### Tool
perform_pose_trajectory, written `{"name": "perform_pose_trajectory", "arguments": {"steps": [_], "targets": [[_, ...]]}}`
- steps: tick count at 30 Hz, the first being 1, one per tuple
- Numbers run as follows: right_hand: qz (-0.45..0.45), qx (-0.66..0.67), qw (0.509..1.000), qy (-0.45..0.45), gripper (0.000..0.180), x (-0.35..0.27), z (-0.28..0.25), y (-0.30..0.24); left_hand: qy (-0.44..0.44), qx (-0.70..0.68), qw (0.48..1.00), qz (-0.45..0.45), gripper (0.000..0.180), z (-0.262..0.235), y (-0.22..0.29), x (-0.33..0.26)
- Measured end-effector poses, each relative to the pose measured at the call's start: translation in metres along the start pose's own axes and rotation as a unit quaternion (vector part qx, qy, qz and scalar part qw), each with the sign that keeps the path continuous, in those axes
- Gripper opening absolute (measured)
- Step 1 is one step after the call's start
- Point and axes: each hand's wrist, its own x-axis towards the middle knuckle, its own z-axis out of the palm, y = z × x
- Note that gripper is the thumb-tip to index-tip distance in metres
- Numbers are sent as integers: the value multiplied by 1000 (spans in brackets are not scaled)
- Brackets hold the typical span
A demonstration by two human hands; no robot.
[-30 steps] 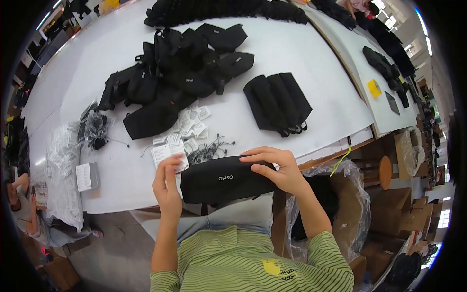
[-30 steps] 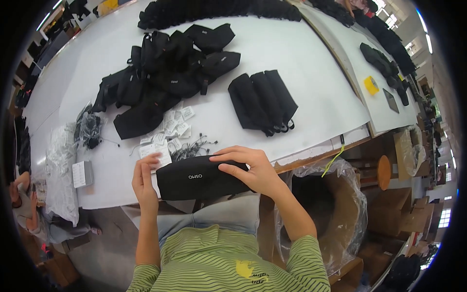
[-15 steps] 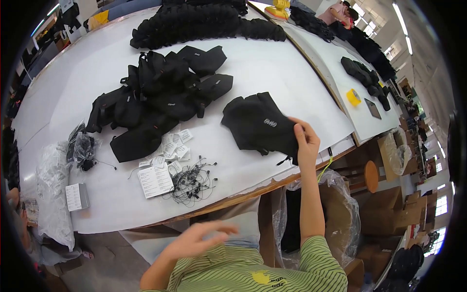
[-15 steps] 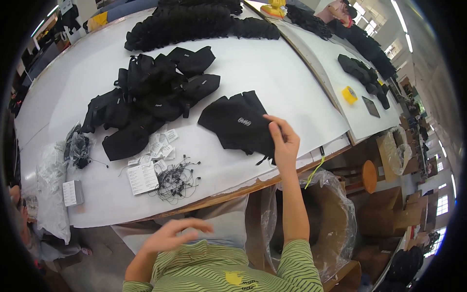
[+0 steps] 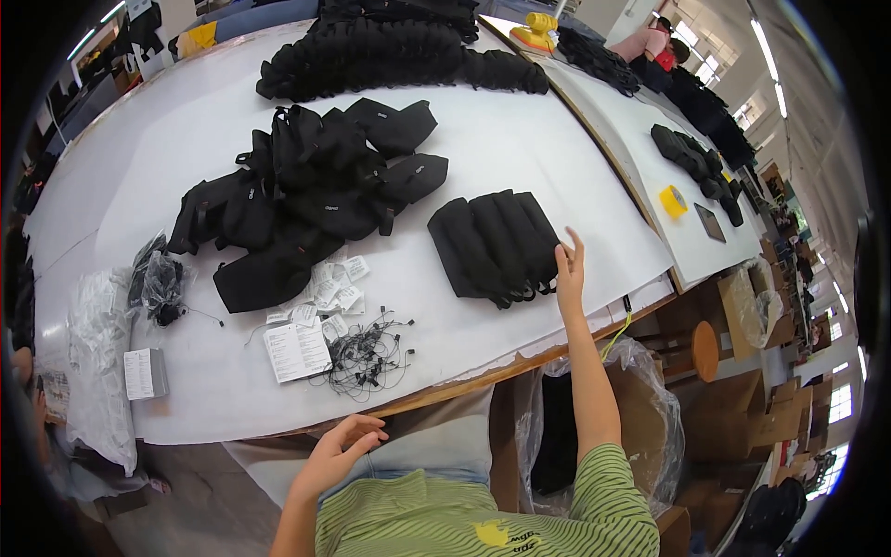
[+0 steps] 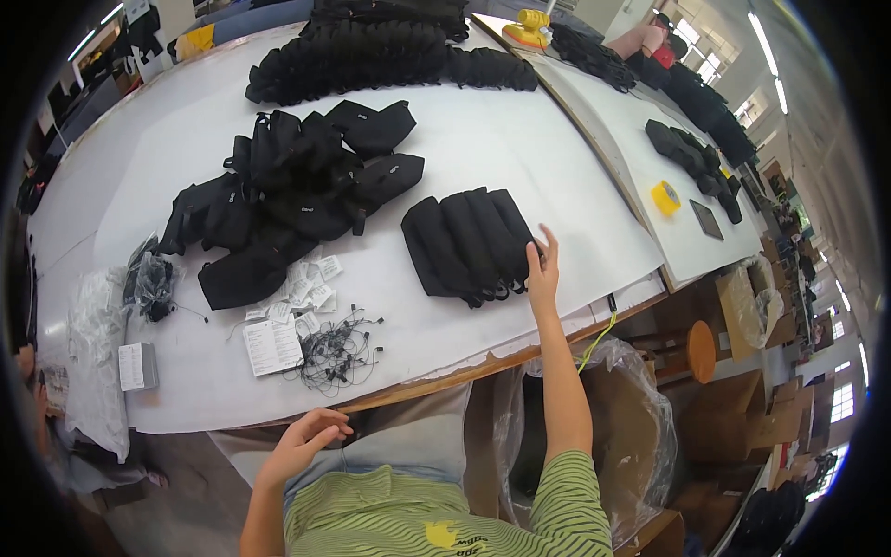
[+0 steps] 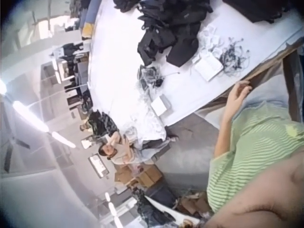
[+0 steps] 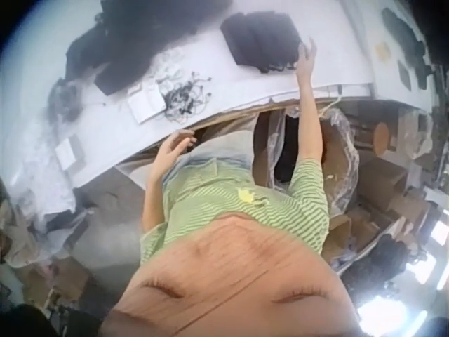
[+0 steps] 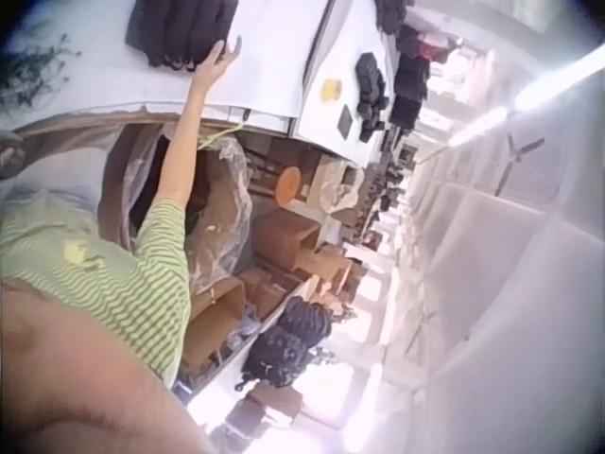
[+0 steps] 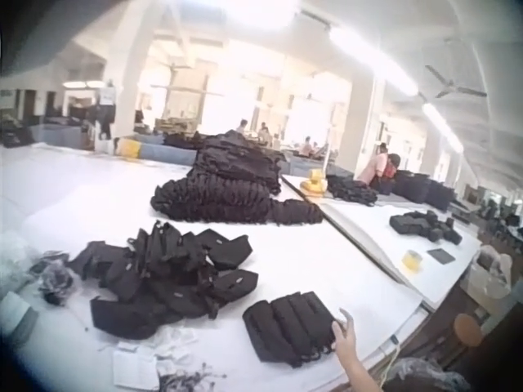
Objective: The recorder is seen putting items inside pouches, using pliers to cut tags, and then closing the pouches.
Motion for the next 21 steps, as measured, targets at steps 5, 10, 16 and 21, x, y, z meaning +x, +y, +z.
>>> {"name": "perform_pose_trajectory", "arguments": {"steps": [5, 10, 16, 21], "targets": [[194, 36, 979, -43, 29, 4, -2, 15, 5, 18, 1000, -5, 23, 3, 7, 0], [160, 38, 986, -21, 30, 5, 4, 41, 131, 100, 980, 116, 19, 10, -5, 25], [-22, -92, 985, 146, 35, -26, 14, -32, 342, 402, 817, 232, 20, 5, -22, 59], [-52, -58, 991, -111, 10, -124, 66, -129, 336, 396, 820, 241, 9, -6, -23, 62]]}}
